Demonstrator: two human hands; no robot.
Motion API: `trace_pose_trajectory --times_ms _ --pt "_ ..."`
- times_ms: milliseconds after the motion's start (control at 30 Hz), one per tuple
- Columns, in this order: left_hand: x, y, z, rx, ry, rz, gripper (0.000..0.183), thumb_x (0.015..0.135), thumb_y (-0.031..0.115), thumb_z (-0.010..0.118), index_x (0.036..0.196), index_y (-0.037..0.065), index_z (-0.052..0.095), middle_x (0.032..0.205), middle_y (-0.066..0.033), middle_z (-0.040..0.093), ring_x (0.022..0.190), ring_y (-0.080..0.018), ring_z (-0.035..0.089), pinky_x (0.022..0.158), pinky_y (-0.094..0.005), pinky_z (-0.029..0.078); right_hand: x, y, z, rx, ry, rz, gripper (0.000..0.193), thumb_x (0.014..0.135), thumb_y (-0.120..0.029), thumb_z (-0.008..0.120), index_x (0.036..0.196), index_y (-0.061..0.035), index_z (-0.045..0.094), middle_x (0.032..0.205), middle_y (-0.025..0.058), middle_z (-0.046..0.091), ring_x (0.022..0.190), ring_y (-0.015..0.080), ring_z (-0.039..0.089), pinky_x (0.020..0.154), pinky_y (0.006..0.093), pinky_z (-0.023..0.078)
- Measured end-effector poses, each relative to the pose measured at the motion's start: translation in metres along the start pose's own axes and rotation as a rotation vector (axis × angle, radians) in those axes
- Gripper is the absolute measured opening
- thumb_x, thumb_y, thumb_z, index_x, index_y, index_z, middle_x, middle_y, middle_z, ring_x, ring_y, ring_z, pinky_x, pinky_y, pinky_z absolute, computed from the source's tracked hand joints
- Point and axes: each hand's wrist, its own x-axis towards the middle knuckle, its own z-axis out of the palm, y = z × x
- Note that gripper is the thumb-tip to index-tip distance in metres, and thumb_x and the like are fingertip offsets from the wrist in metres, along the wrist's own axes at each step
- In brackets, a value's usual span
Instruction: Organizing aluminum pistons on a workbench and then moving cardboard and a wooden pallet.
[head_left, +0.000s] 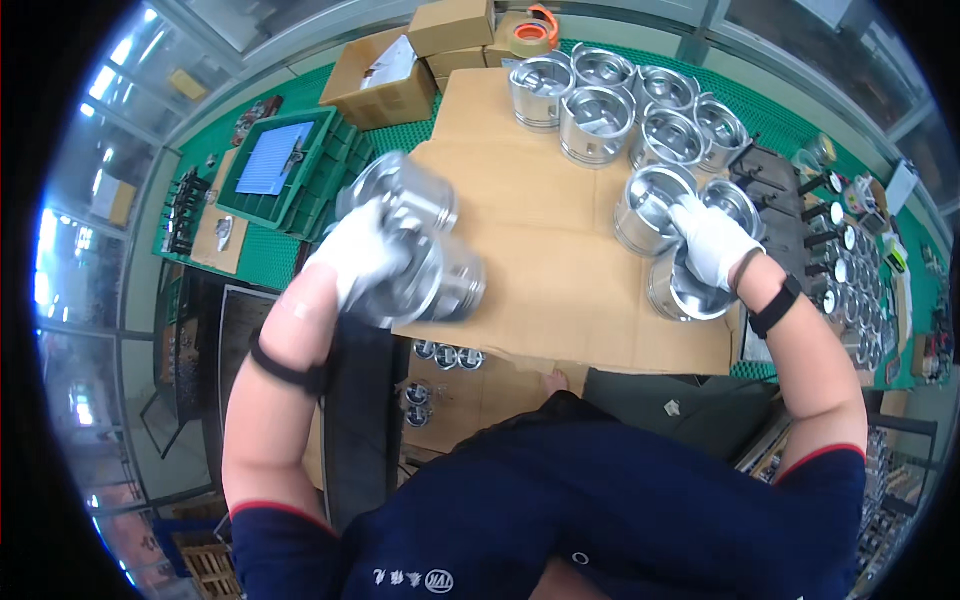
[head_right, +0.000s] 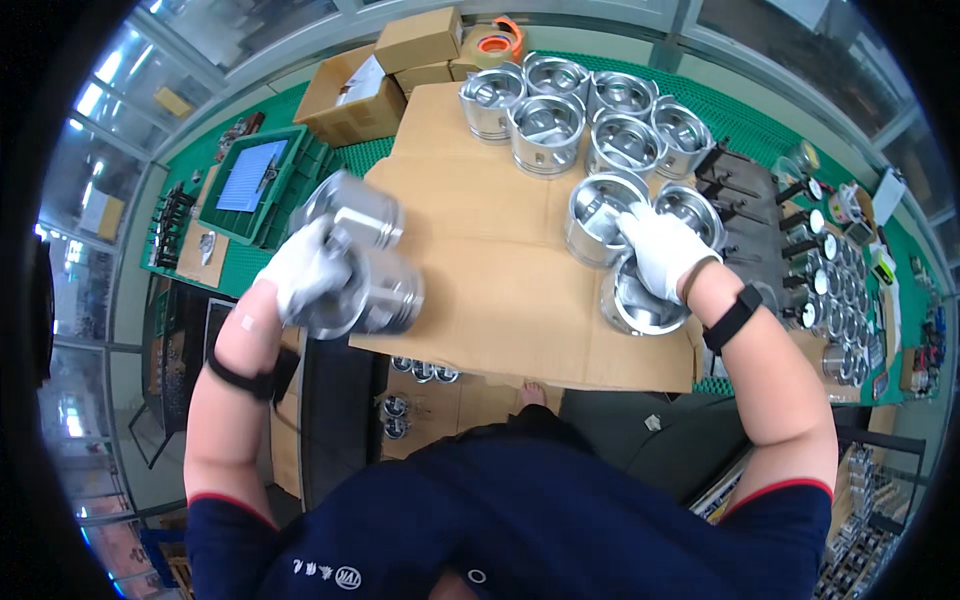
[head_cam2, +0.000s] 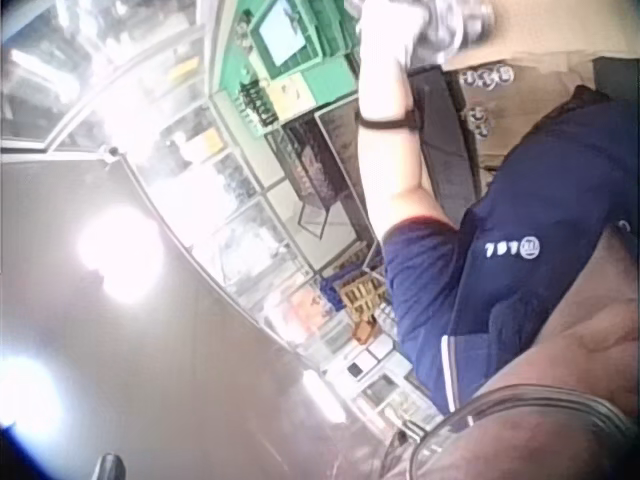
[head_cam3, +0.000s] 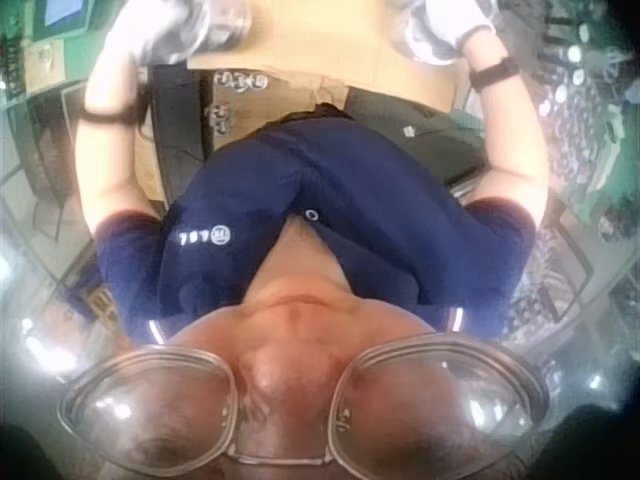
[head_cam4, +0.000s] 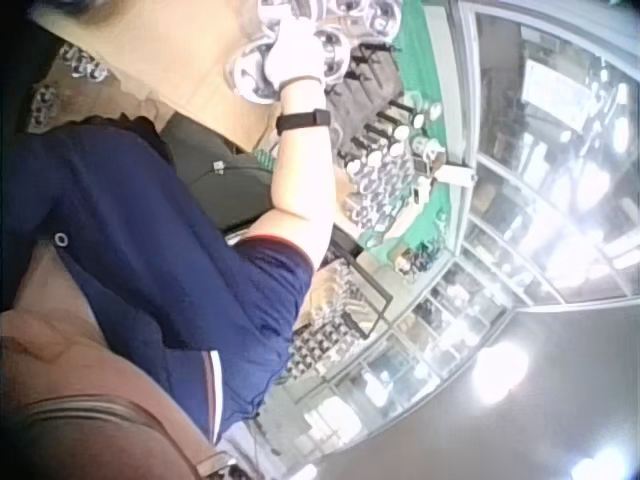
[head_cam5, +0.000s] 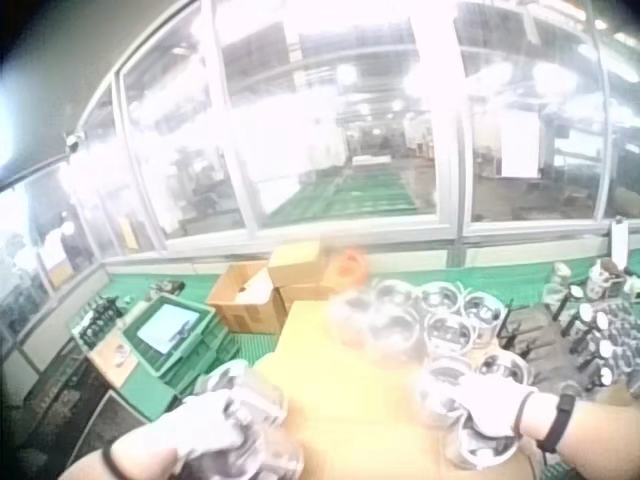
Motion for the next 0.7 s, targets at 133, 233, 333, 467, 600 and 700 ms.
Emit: trace_pose_trajectory --times_ms 133,233,333,467,600,700 --pt "0.097 0.047 -0.002 0.276 0.047 0.041 0.043 0.077 0.017 0.059 0.117 -0.001 0.060 0.113 -0.0262 0.065 0.109 -0.0383 0.062 0.092 -0.0395 0.051 0.001 0.004 0.006 0.037 0.063 -0.030 0.028 0.086 -0.007 0.051 0.113 -0.0045 0.057 0.113 0.0233 0.057 0.094 0.0405 0.063 0.082 0.0467 0.051" --pt "0.165 0.056 0.009 0.402 0.175 0.044 0.043 0.084 0.017 0.055 0.123 0.001 0.059 0.122 -0.0244 0.062 0.115 -0.0363 0.060 0.098 -0.0392 0.048 0.001 0.004 0.014 0.052 0.098 -0.007 0.028 0.090 -0.009 0.047 0.115 -0.0049 0.058 0.118 0.0238 0.057 0.098 0.0409 0.062 0.087 0.0462 0.050" --pt "0.209 0.072 0.011 0.469 0.171 0.031 0.043 0.087 0.019 0.053 0.127 0.004 0.058 0.128 -0.0221 0.060 0.119 -0.0333 0.058 0.100 -0.0390 0.047 0.001 0.000 0.010 0.098 0.122 0.004 0.026 0.088 -0.010 0.050 0.112 -0.0068 0.058 0.115 0.0203 0.058 0.095 0.0398 0.063 0.083 0.0467 0.051" --pt "0.239 0.087 0.014 0.492 0.143 0.005 0.045 0.087 0.017 0.055 0.130 0.008 0.057 0.130 -0.0190 0.059 0.121 -0.0326 0.057 0.100 -0.0393 0.047 0.003 -0.001 0.007 0.065 0.144 0.021 0.026 0.084 -0.009 0.056 0.109 -0.0097 0.058 0.109 0.0163 0.058 0.086 0.0365 0.064 0.074 0.0464 0.052" --pt "0.230 0.081 -0.004 0.275 0.100 0.071 0.069 0.076 0.023 0.073 0.138 0.006 0.048 0.131 -0.0200 0.058 0.121 -0.0324 0.057 0.103 -0.0383 0.045 0.001 -0.003 0.004 0.066 0.135 0.040 0.028 0.082 -0.009 0.056 0.110 -0.0091 0.057 0.110 0.0156 0.058 0.084 0.0371 0.064 0.074 0.0468 0.051" --pt "0.215 0.049 -0.019 -0.148 0.140 0.185 0.085 0.072 0.018 0.083 0.144 0.005 0.039 0.132 -0.0188 0.057 0.116 -0.0261 0.059 0.097 -0.0352 0.048 0.003 0.000 0.009 0.056 0.138 0.028 0.028 0.082 -0.009 0.056 0.110 -0.0084 0.057 0.111 0.0161 0.058 0.085 0.0379 0.063 0.075 0.0469 0.051"
